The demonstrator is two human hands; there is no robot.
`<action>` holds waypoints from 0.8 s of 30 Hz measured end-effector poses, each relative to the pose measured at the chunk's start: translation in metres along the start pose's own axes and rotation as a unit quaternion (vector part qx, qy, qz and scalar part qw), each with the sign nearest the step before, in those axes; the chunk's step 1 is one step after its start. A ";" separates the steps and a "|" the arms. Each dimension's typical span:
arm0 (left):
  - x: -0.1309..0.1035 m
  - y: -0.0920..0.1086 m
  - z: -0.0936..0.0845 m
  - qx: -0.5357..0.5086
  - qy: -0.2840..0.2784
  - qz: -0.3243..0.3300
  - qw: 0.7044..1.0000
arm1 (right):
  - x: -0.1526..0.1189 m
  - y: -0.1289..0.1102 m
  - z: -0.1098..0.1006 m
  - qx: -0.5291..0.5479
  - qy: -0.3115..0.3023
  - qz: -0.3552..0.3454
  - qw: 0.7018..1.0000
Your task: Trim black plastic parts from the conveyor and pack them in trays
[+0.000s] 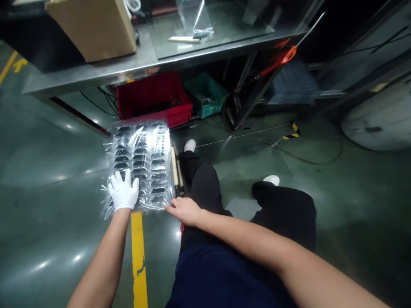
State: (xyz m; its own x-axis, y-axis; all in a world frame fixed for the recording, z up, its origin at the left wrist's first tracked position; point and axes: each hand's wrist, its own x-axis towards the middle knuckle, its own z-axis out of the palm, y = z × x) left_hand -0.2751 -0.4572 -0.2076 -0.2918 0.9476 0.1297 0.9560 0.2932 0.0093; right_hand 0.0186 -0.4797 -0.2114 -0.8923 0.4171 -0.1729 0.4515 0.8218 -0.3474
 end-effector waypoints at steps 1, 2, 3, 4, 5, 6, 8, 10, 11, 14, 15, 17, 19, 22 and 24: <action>0.000 0.001 -0.002 0.000 0.003 0.013 1.000 | -0.001 0.000 0.001 -0.001 0.000 -0.009 1.000; 0.001 0.002 -0.003 -0.001 0.005 0.030 1.000 | -0.002 0.000 0.003 -0.001 0.000 -0.017 1.000; 0.002 0.003 -0.004 -0.002 0.004 0.050 0.999 | -0.003 0.001 0.004 0.000 -0.001 -0.025 1.000; 0.003 0.004 -0.005 -0.005 0.001 0.072 0.997 | -0.003 0.001 0.005 0.001 -0.002 -0.031 1.000; 0.004 0.004 -0.005 -0.007 -0.004 0.095 0.995 | -0.004 0.001 0.005 0.003 -0.004 -0.035 0.999; 0.005 0.005 -0.005 -0.010 -0.011 0.117 0.993 | -0.005 0.001 0.006 0.005 -0.006 -0.036 0.999; 0.008 0.005 -0.003 -0.016 -0.026 0.155 0.987 | -0.006 0.000 0.008 0.009 -0.010 -0.031 0.999; 0.009 0.005 -0.003 -0.020 -0.036 0.176 0.984 | -0.006 -0.002 0.010 0.012 -0.015 -0.021 1.000; 0.010 0.007 -0.003 -0.022 -0.038 0.178 0.983 | -0.006 -0.003 0.012 0.014 -0.019 -0.017 1.000; 0.014 0.024 -0.007 -0.024 -0.031 0.161 0.986 | -0.006 -0.006 0.017 0.022 -0.029 -0.009 0.999; 0.016 0.034 -0.009 -0.024 -0.026 0.153 0.988 | -0.006 -0.007 0.018 0.025 -0.031 -0.007 0.999; 0.022 0.061 -0.011 -0.024 -0.023 0.148 0.988 | -0.006 -0.007 0.021 0.031 -0.033 -0.005 0.999; 0.027 0.092 -0.009 -0.024 -0.030 0.160 0.986 | -0.005 -0.007 0.023 0.037 -0.036 -0.005 0.999; 0.033 0.130 -0.001 -0.021 -0.053 0.186 0.981 | -0.004 -0.006 0.025 0.051 -0.043 -0.001 0.998; 0.034 0.144 0.004 -0.015 -0.069 0.195 0.978 | -0.002 -0.007 0.023 0.062 -0.047 0.007 0.997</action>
State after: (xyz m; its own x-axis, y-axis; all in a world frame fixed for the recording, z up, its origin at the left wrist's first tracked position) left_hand -0.1475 -0.3823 -0.2055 0.0958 0.9954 -0.0063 0.9953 -0.0957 0.0144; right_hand 0.0168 -0.4950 -0.2295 -0.8843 0.3858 -0.2629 0.4662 0.7594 -0.4538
